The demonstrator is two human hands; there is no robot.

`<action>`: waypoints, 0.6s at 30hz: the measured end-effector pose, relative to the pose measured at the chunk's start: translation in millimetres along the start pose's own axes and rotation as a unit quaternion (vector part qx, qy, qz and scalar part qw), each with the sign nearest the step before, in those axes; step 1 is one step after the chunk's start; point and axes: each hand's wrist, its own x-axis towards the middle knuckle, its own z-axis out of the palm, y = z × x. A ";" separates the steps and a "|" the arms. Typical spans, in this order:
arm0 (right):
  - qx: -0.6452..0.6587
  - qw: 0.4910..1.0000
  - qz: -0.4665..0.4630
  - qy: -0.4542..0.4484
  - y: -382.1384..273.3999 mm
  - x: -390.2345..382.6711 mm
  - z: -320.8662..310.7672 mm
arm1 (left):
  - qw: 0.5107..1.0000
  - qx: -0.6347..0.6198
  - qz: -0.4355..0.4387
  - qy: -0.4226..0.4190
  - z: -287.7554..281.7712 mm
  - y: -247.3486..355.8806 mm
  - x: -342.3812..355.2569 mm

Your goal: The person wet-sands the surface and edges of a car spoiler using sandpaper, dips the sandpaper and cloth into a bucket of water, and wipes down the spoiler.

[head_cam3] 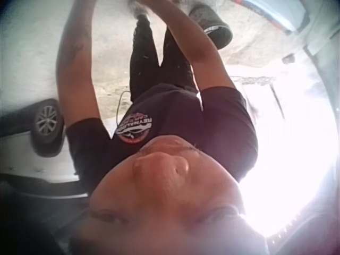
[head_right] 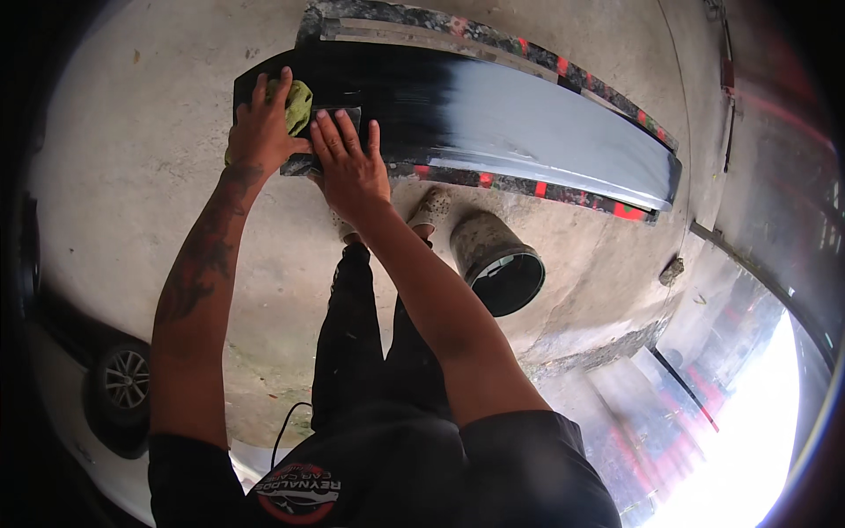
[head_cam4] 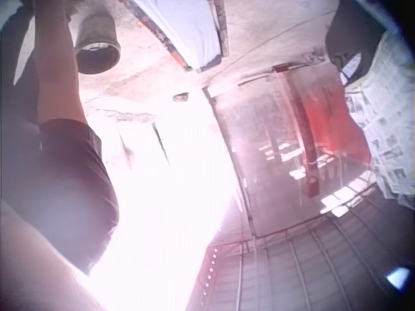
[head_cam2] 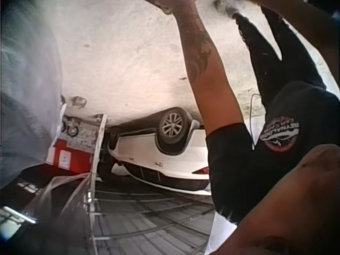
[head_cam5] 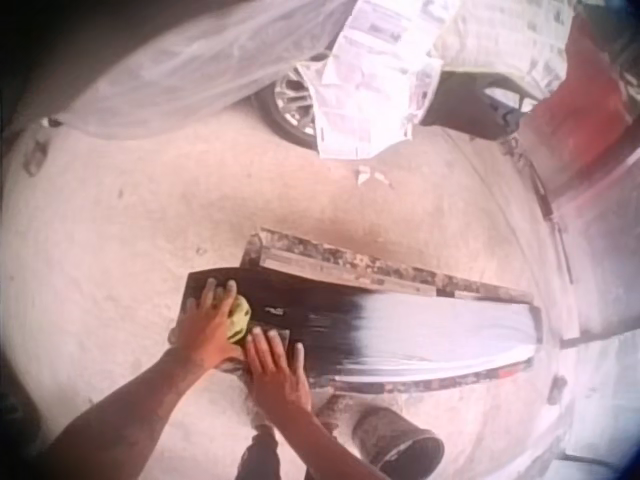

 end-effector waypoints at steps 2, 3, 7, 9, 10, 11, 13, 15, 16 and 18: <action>0.005 1.000 -0.013 -0.008 12.7 -7.6 -4.6 | 1.000 -0.014 -0.004 0.014 2.8 -2.6 -2.6; 0.019 0.999 0.027 -0.017 40.7 -21.8 -8.7 | 1.000 -0.016 -0.006 0.016 2.6 -4.4 -3.1; 0.032 0.931 0.363 0.032 167.6 -64.8 -10.5 | 1.000 -0.015 -0.003 0.010 -4.0 -4.4 -5.4; 0.057 0.911 0.406 0.048 164.8 -51.9 -10.2 | 1.000 -0.022 0.000 0.008 -3.4 -5.8 -4.7; 0.064 0.904 0.416 0.073 147.5 -39.4 -5.2 | 1.000 -0.025 0.002 0.009 -2.1 -2.7 -3.6; 0.046 0.931 0.354 0.080 119.9 -23.1 -3.4 | 1.000 -0.025 0.002 0.010 -1.2 -2.1 -2.9; 0.034 0.976 0.201 0.076 52.0 14.0 -7.6 | 0.999 -0.024 0.010 0.028 6.8 -2.7 -0.4; -0.007 0.997 0.056 0.060 6.8 32.7 -1.1 | 0.999 -0.024 0.022 0.042 8.5 0.0 0.0; -0.051 0.997 -0.001 0.055 -3.6 38.2 2.7 | 0.999 -0.022 0.019 0.030 6.9 -3.1 -0.6; -0.006 1.000 0.008 0.028 20.7 28.7 -7.0 | 1.000 -0.017 0.012 0.017 5.6 -11.6 -6.3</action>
